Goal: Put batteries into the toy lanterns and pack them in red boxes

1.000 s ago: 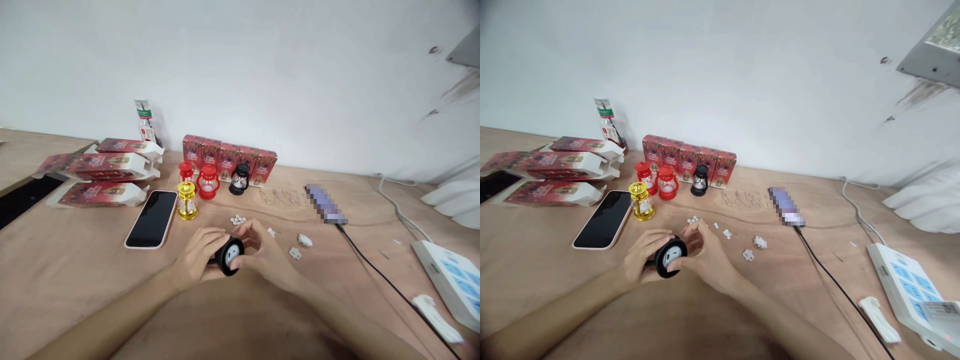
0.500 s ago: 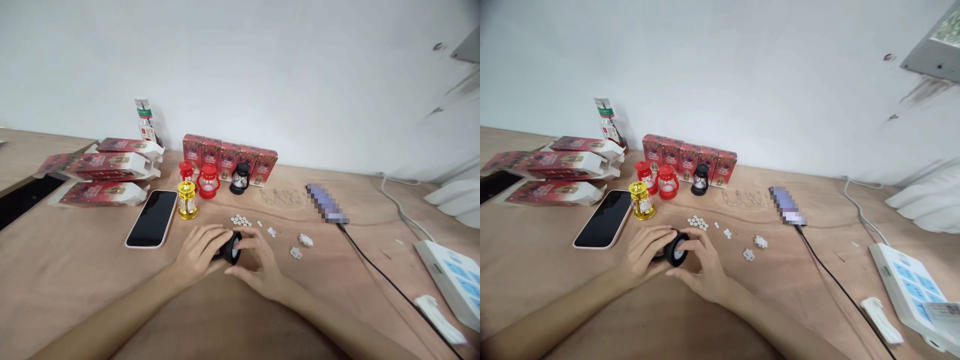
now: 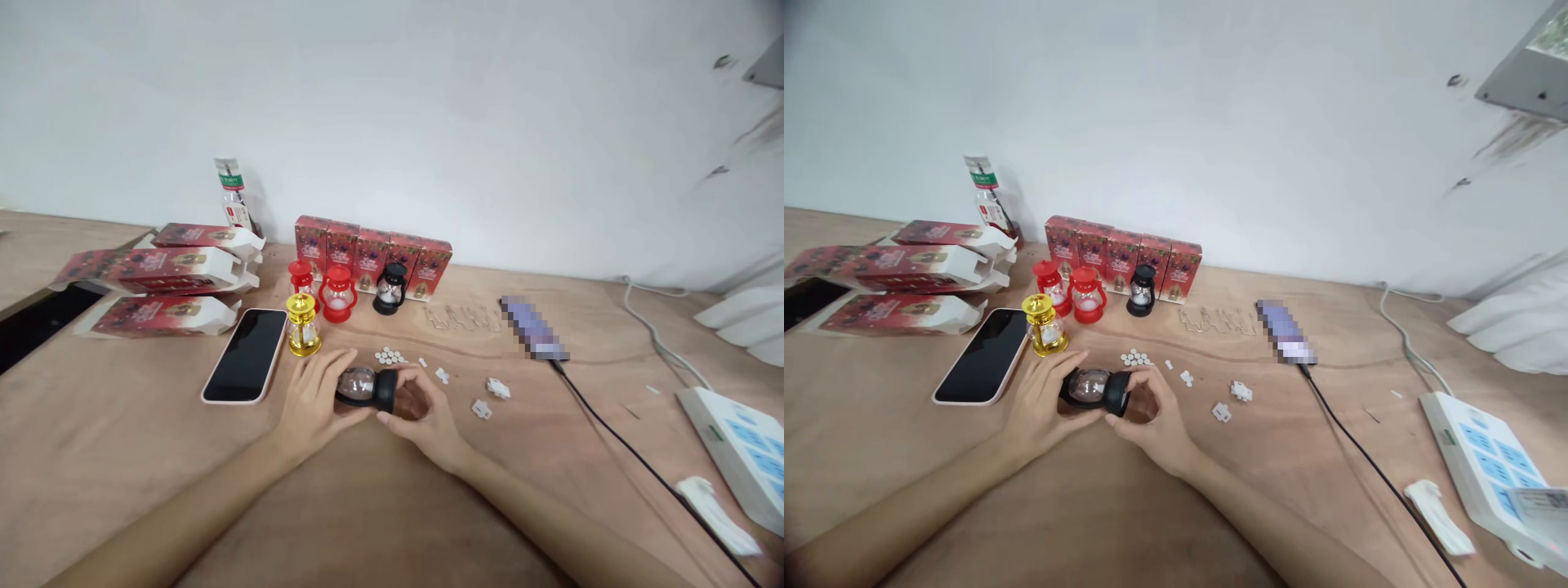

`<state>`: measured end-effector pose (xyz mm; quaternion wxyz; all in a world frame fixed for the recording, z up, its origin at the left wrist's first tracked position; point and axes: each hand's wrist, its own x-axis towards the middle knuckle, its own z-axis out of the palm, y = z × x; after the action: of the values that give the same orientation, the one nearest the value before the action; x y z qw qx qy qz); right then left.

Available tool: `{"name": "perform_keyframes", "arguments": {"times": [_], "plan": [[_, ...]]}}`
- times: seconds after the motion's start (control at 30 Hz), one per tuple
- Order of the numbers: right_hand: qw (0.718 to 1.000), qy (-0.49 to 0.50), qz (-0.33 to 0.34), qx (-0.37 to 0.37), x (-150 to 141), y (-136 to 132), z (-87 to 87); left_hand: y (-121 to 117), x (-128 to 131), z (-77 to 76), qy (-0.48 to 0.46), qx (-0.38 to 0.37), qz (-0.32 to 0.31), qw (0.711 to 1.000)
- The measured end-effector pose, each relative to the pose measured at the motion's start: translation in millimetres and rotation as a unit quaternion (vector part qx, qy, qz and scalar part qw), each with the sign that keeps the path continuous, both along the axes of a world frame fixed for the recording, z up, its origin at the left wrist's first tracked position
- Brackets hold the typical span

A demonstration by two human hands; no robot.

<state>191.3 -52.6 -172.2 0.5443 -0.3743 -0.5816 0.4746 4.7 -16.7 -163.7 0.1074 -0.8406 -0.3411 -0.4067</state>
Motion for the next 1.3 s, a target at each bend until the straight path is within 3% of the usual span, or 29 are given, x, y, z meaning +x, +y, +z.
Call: {"name": "perform_keyframes", "arguments": {"times": [0.27, 0.37, 0.47, 0.6, 0.7, 0.83, 0.93, 1.13, 1.3], "plan": [[1.000, -0.010, -0.019, 0.011, -1, 1, -0.8, 0, -1, 3.1, 0.026, 0.018, -0.010, 0.999], [0.989, -0.091, -0.028, 0.115, 0, -2, 0.1, 1, -1, 3.7, 0.075, 0.017, -0.032, 0.997], [0.958, -0.168, -0.033, 0.229, 2, -9, 3.1, 1, -2, 3.3, 0.096, 0.024, -0.066, 0.993], [0.929, -0.237, -0.073, 0.276, 19, -7, 11.8, 1, -4, 3.9, 0.045, 0.011, -0.068, 0.997], [0.891, -0.346, -0.147, 0.256, 46, 15, 18.9, 1, -5, 5.3, 0.005, 0.004, -0.045, 0.999], [0.828, -0.523, -0.068, 0.189, 80, 53, 25.1, 1, -6, 5.7, -0.010, 0.008, -0.052, 0.999], [0.790, -0.598, 0.004, 0.135, 90, 67, 32.1, 2, -7, 4.0, -0.009, -0.004, -0.060, 0.998], [0.777, -0.618, 0.069, 0.097, 87, 79, 54.1, 3, -8, 1.1, -0.028, -0.029, -0.069, 0.997], [0.770, -0.619, 0.136, 0.077, 85, 97, 60.3, 3, -8, 1.5, -0.034, -0.037, -0.076, 0.996]]}}
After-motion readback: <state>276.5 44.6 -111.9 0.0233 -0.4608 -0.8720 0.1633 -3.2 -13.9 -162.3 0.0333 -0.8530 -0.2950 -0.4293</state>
